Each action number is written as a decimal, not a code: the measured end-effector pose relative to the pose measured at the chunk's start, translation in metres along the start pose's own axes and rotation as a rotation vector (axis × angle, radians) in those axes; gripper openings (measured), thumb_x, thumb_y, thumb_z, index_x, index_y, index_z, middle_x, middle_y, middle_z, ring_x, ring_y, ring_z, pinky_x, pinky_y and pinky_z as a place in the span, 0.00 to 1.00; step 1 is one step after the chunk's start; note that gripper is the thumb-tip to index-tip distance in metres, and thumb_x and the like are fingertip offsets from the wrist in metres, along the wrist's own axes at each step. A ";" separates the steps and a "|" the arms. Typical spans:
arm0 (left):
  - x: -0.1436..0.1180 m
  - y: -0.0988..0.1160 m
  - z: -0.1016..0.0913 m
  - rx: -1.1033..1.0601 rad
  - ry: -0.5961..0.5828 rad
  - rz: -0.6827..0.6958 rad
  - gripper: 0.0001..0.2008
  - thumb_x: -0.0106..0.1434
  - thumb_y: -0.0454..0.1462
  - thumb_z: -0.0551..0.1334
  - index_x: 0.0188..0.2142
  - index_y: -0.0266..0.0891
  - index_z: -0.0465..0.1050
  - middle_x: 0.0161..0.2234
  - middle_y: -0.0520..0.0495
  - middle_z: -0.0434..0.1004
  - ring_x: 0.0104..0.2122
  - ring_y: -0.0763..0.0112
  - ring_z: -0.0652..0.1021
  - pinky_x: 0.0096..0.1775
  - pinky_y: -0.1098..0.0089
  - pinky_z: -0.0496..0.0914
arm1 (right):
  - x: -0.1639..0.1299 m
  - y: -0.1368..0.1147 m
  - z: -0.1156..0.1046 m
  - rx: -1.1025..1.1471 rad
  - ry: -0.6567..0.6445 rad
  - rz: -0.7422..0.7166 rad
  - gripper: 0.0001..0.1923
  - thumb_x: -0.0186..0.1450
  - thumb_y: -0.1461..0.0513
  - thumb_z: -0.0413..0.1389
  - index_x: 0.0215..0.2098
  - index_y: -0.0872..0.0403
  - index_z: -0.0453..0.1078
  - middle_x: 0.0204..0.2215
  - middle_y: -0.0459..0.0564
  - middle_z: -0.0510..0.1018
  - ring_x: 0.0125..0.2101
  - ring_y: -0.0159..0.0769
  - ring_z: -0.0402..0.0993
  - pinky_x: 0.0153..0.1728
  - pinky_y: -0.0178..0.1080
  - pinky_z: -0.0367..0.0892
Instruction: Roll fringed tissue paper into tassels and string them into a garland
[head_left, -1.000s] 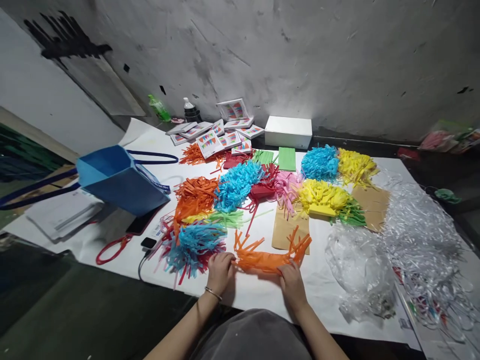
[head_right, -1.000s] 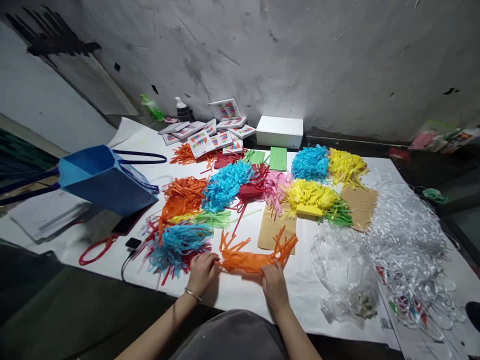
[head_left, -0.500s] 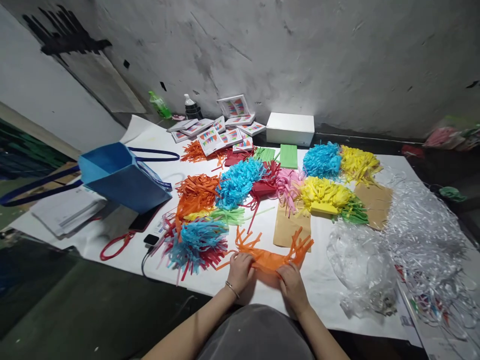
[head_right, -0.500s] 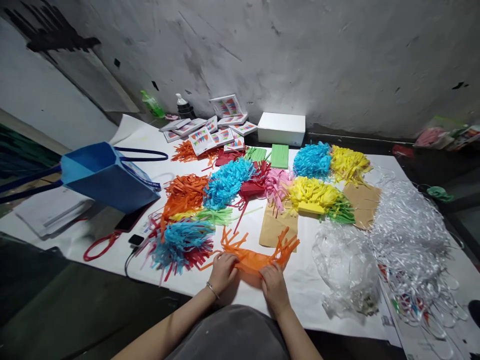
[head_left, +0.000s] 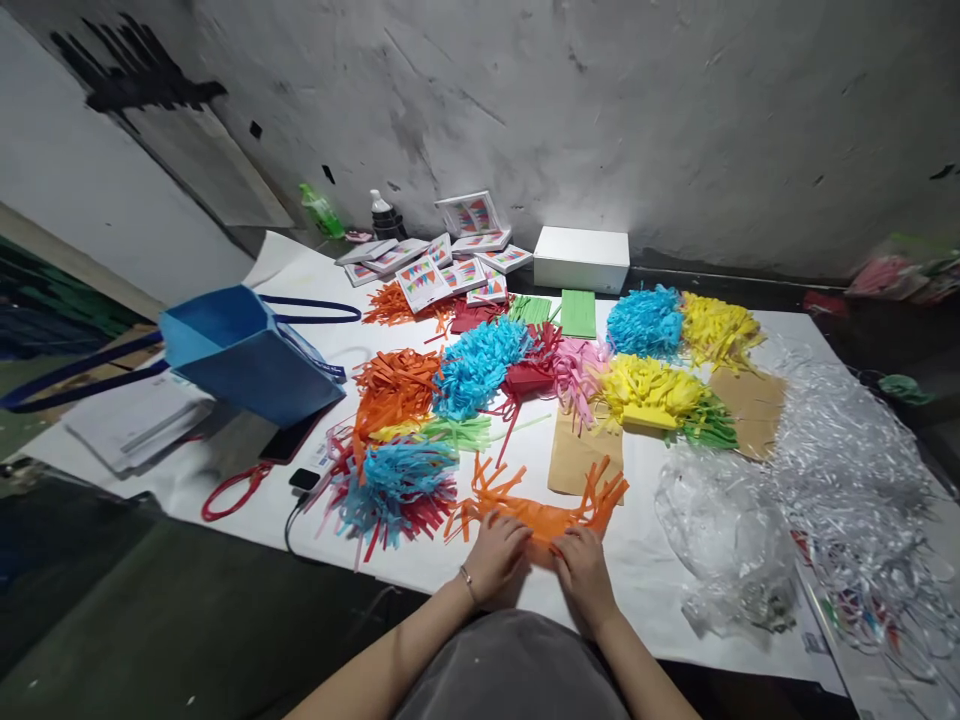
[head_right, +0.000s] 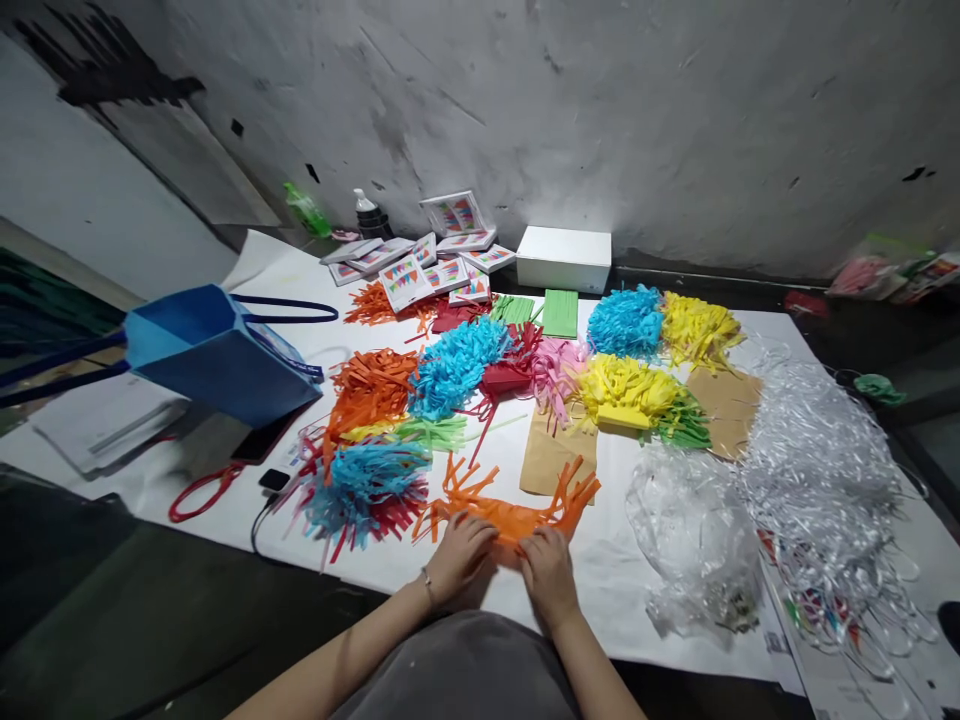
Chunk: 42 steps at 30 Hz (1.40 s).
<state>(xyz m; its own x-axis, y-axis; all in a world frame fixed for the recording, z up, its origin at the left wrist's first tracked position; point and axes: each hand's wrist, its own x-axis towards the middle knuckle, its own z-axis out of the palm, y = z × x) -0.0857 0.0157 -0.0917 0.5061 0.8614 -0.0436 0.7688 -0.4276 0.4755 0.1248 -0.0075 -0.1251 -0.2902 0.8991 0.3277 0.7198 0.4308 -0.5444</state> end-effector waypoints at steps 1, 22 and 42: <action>0.007 0.001 0.004 -0.005 -0.037 -0.073 0.11 0.61 0.34 0.55 0.42 0.43 0.71 0.41 0.46 0.77 0.44 0.60 0.73 0.52 0.55 0.58 | 0.002 -0.001 0.000 -0.019 -0.009 0.039 0.08 0.65 0.65 0.50 0.37 0.51 0.71 0.32 0.48 0.76 0.41 0.41 0.68 0.46 0.47 0.61; 0.069 -0.013 -0.011 0.079 -0.165 -0.483 0.10 0.61 0.37 0.55 0.33 0.37 0.74 0.32 0.42 0.79 0.35 0.59 0.78 0.37 0.63 0.66 | 0.026 -0.007 0.021 -0.228 -0.053 -0.058 0.07 0.64 0.67 0.51 0.34 0.53 0.70 0.33 0.50 0.75 0.39 0.41 0.68 0.51 0.49 0.54; 0.021 -0.020 0.013 0.138 0.085 -0.050 0.10 0.67 0.37 0.52 0.33 0.40 0.71 0.33 0.48 0.75 0.37 0.64 0.71 0.47 0.56 0.58 | 0.010 0.004 0.013 -0.316 -0.038 0.097 0.08 0.67 0.65 0.50 0.33 0.52 0.69 0.34 0.51 0.74 0.39 0.42 0.67 0.48 0.49 0.53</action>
<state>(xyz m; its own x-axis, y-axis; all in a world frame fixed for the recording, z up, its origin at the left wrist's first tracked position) -0.0857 0.0389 -0.1137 0.4356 0.9000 0.0134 0.8414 -0.4124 0.3492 0.1170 0.0045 -0.1340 -0.2295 0.9396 0.2539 0.9035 0.3027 -0.3034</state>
